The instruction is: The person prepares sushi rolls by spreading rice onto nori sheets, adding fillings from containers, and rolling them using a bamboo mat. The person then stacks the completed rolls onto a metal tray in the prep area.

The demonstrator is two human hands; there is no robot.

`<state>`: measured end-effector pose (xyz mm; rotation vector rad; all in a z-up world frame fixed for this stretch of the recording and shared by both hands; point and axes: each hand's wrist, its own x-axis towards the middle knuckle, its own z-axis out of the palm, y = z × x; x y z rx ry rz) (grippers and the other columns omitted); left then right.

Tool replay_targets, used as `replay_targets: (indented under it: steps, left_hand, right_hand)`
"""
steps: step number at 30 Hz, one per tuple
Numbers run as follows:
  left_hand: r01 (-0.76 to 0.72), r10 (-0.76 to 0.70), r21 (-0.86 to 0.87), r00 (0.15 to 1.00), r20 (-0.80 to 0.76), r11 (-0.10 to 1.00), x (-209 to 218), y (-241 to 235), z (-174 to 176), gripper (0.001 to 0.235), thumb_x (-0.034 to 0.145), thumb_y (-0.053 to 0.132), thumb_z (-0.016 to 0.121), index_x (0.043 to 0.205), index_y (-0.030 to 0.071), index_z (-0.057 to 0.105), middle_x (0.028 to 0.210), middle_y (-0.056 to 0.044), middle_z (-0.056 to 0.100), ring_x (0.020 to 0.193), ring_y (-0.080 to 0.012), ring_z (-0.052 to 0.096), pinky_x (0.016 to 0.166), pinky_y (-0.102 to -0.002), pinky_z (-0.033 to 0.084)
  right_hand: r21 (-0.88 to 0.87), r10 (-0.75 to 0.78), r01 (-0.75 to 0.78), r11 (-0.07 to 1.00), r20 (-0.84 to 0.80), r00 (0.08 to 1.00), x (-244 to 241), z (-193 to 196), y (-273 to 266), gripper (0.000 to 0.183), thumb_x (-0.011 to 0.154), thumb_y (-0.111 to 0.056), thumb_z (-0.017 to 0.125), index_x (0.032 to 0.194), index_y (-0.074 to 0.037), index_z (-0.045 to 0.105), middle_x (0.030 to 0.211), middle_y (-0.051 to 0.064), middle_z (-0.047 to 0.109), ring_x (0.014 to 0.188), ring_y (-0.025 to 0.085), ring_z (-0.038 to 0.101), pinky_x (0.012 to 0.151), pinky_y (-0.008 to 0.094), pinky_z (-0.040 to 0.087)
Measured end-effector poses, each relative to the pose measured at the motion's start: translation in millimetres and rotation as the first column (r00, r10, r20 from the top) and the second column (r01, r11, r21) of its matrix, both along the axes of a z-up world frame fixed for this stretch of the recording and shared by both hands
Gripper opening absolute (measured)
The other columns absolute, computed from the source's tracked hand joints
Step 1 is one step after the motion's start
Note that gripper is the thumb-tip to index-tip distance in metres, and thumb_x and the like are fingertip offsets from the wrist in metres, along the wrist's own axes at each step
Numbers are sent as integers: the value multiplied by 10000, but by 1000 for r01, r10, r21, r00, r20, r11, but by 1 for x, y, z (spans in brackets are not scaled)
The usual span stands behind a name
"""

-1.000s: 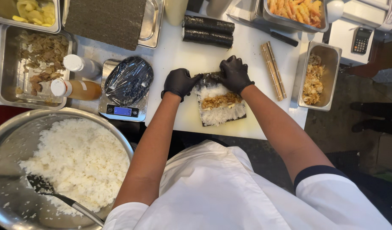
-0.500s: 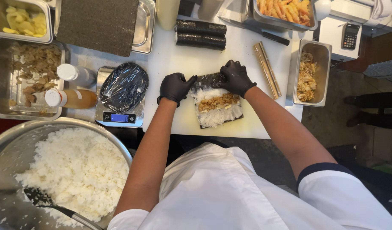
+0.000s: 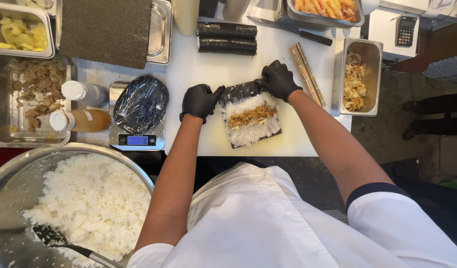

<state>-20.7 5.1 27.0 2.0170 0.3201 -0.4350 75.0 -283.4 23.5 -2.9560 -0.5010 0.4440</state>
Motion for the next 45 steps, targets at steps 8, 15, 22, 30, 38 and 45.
replay_targets:
  steps: [8, 15, 22, 30, 38, 45]
  left_hand:
    - [15, -15, -5, 1000, -19, 1000, 3, -3, -5, 599, 904, 594, 676, 619, 68, 696, 499, -70, 646, 431, -180, 672, 528, -325, 566]
    - [15, -16, 42, 1000, 15, 999, 10, -2, 1, 592, 892, 595, 689, 621, 68, 694, 497, -75, 647, 425, -181, 671, 522, -314, 548]
    - [14, -13, 21, 999, -44, 1000, 4, -2, 11, 589, 908, 580, 694, 624, 63, 682, 512, -66, 648, 429, -171, 663, 498, -310, 541]
    - [0, 0, -3, 1000, 5, 1000, 0, 1, 12, 548, 904, 549, 701, 632, 74, 693, 514, -52, 659, 428, -152, 668, 504, -295, 543]
    - [21, -20, 7, 999, -38, 1000, 4, 0, 15, 526, 913, 516, 705, 641, 67, 693, 525, -51, 664, 433, -159, 666, 500, -300, 542]
    - [-6, 6, 17, 1000, -2, 1000, 0, -3, 8, 510, 899, 525, 718, 656, 77, 689, 530, -48, 673, 435, -147, 675, 503, -288, 547]
  right_hand:
    - [-70, 40, -44, 997, -67, 997, -29, 20, 18, 592, 693, -628, 870, 886, -98, 689, 1123, 171, 582, 1071, 365, 553, 896, 513, 470]
    - [29, 75, -78, 997, 92, 993, -25, 3, 14, 507, 762, -537, 848, 984, -111, 685, 1127, 206, 568, 1039, 387, 554, 852, 537, 467]
    - [81, -39, 27, 996, 150, 988, -18, -15, -3, 365, 885, -441, 779, 898, -94, 668, 1061, 194, 603, 1005, 372, 574, 814, 519, 484]
    - [161, 157, -153, 975, -13, 988, -13, -2, -21, 429, 832, -514, 831, 841, -104, 707, 968, 170, 615, 1013, 360, 556, 834, 465, 498]
    - [24, 68, -73, 997, 183, 981, -19, -2, -11, 417, 820, -519, 825, 873, -122, 707, 1131, 208, 563, 1081, 399, 537, 908, 516, 467]
    - [43, -133, 128, 991, 163, 978, -19, -3, -14, 576, 826, -627, 791, 1034, -103, 674, 1160, 198, 543, 1113, 397, 515, 885, 573, 429]
